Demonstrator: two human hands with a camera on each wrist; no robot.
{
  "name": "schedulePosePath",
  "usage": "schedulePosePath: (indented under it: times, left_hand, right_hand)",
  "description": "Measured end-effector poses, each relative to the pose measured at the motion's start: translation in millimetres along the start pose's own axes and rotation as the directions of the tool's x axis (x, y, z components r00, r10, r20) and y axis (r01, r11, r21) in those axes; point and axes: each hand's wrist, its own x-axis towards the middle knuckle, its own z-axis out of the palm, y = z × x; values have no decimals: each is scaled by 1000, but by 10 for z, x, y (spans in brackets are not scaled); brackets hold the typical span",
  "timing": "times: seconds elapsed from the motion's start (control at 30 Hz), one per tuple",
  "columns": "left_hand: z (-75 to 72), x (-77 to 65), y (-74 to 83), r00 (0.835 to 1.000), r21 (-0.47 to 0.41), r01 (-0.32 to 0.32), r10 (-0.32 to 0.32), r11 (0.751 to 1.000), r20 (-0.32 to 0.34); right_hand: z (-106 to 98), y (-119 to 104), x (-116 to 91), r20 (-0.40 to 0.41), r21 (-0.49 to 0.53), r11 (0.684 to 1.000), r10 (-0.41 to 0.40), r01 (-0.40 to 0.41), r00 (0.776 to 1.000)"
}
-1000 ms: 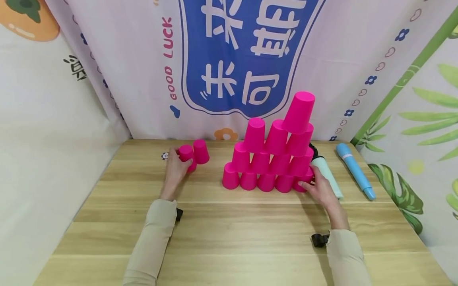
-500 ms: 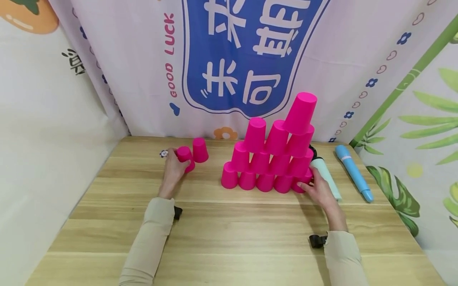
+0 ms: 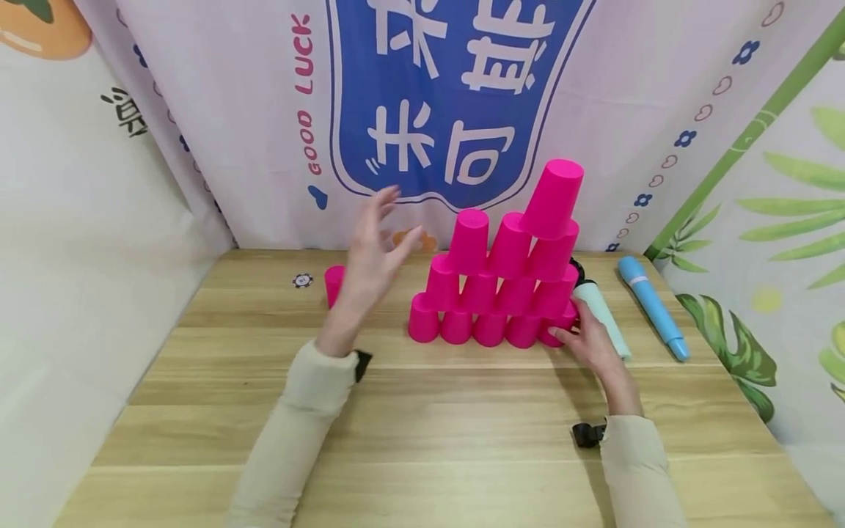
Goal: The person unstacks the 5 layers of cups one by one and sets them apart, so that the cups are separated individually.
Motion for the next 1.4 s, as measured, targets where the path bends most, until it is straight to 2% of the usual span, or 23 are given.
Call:
schedulePosePath:
  times: [0.07,0.13,0.2,0.27,0.33,0.43,0.53,0.73,1.0,1.23,1.4]
  left_hand:
    - [252,151,303,992,-85,-93,100,992,76]
    - [483,270,515,981,-125,-115,133,985,142]
    - [684,360,638,974,-116,-86,108,990,201]
    - [842,422,696,968,-90,-46,66,995,242]
    - [966,461,723,961,-62,-1,18,998,277]
    - [1086,488,739,954,-42,29,-15,999,301]
    - [1138,489,734,953,-36,45,-32,998,300]
    - [1156,488,675,961,-28,34,-24,999,277]
    - [1212,476,674,956,-40,67,-52,997,290]
    - [1206,488,698,964,-97,22,5,995,265]
    - [1113,541,742,974,-123,-13,40,992,222]
  right_hand:
    - [-2,10,1,-7,3,1000,-3,3,1000]
    - [8,14,5,-11,16,1000,-8,8,1000]
    - [27,20,9,-2,25,1000,-7,7,1000]
    - [53,21,10,12,36,999,3,-3,1000]
    - [78,21,5,19,39,999,7,-8,1000]
    - [112,20,-7,23,46,999,11,-12,1000]
    - [133,13,-16,16,52,999,1,-2,1000]
    - [133,-19,7,0,22,1000,-19,19,1000]
    - [107,10,-13,0,26,1000,-16,16,1000]
    - [60,24,-27,-7,19,1000,-8,8,1000]
    - [1,21,-15,-13,18,1000,-10,10,1000]
